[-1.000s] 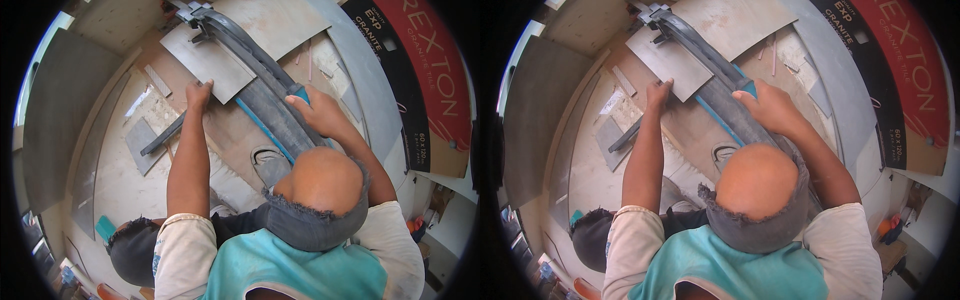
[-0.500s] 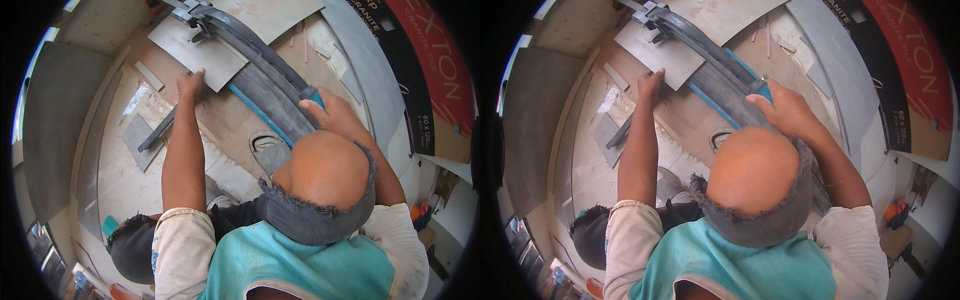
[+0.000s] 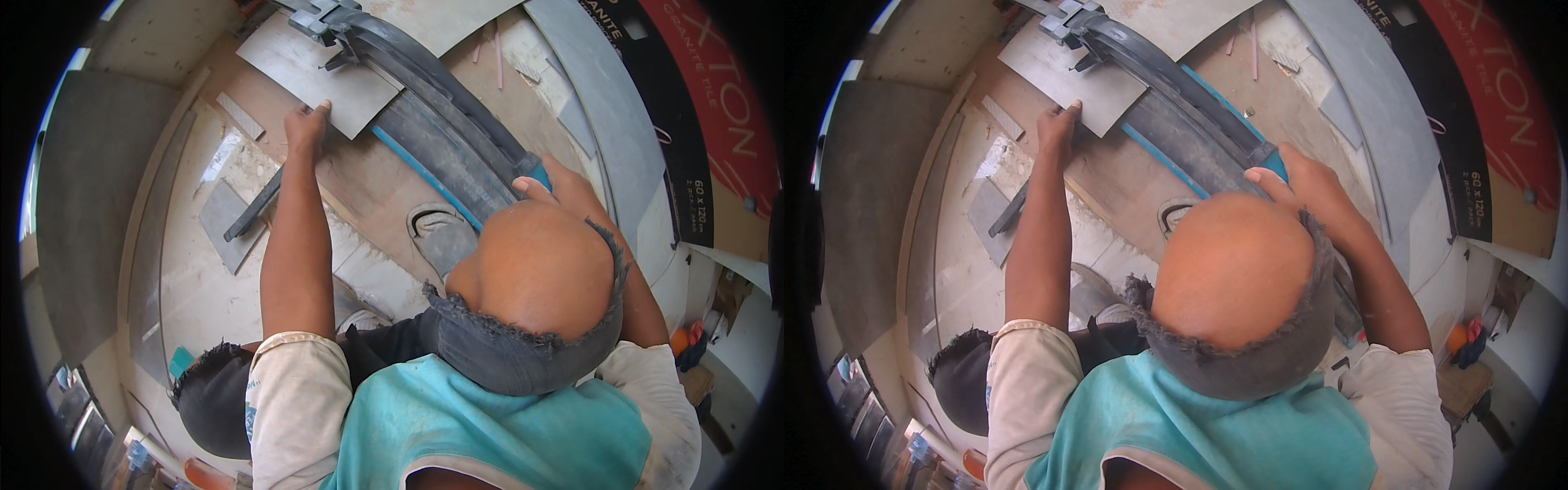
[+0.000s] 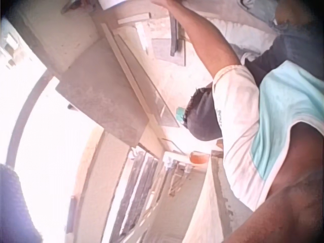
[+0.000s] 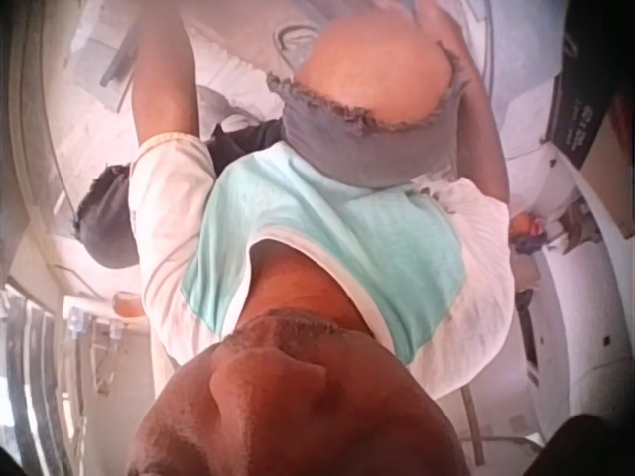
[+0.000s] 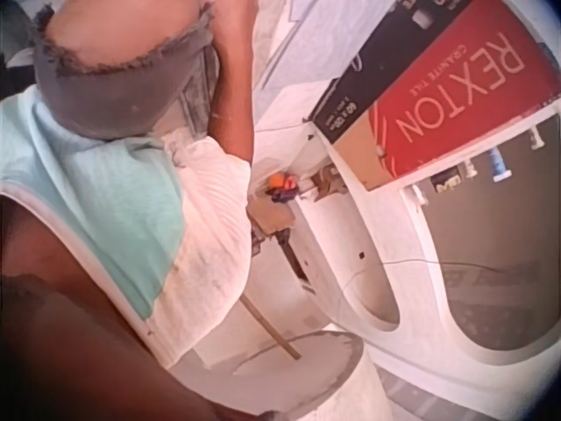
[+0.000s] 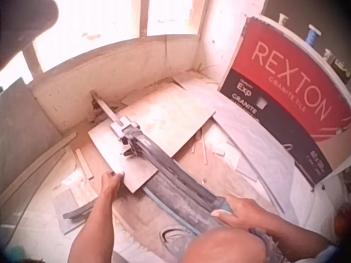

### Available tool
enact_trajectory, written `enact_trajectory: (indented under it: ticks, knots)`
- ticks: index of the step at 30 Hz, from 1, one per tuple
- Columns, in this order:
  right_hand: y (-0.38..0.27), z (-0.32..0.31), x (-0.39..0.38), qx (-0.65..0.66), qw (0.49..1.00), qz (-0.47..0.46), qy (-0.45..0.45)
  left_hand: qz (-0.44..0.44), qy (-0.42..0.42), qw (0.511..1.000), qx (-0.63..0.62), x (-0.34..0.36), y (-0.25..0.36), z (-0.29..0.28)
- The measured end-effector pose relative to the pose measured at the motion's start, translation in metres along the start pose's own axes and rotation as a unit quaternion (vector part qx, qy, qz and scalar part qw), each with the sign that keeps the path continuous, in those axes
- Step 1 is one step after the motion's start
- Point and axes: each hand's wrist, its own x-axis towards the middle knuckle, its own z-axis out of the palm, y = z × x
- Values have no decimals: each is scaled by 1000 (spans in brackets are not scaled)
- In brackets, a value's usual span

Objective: The person measures a large tile using a tape measure and a pencil, marks a line, and then uses a manual tile cutter to score and break the tile along the line.

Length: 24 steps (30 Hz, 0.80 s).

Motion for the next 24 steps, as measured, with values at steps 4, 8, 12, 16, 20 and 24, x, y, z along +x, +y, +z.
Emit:
enact_trajectory:
  ticks: [4, 8, 12, 16, 20, 24]
  knots:
    - [5, -3, -10, 29, 999, 19, -14, 27, 6, 999, 35, 8, -7, -2]
    - [18, -3, -19, 13, 999, 26, -22, 11, -6, 1000, 9, 0, 1, 1]
    - [20, -6, -28, 14, 999, 33, -31, 5, -10, 1000, 1, -1, 3, -1]
    - [41, -4, -37, 33, 998, 36, -27, 2, -7, 1000, 27, -3, 8, 4]
    - [42, -3, -39, 56, 996, 50, -45, 5, -17, 1000, 0, 5, -1, -4]
    - [52, 1, -44, 51, 997, 42, -29, -6, -7, 1000, 24, -5, 11, 0]
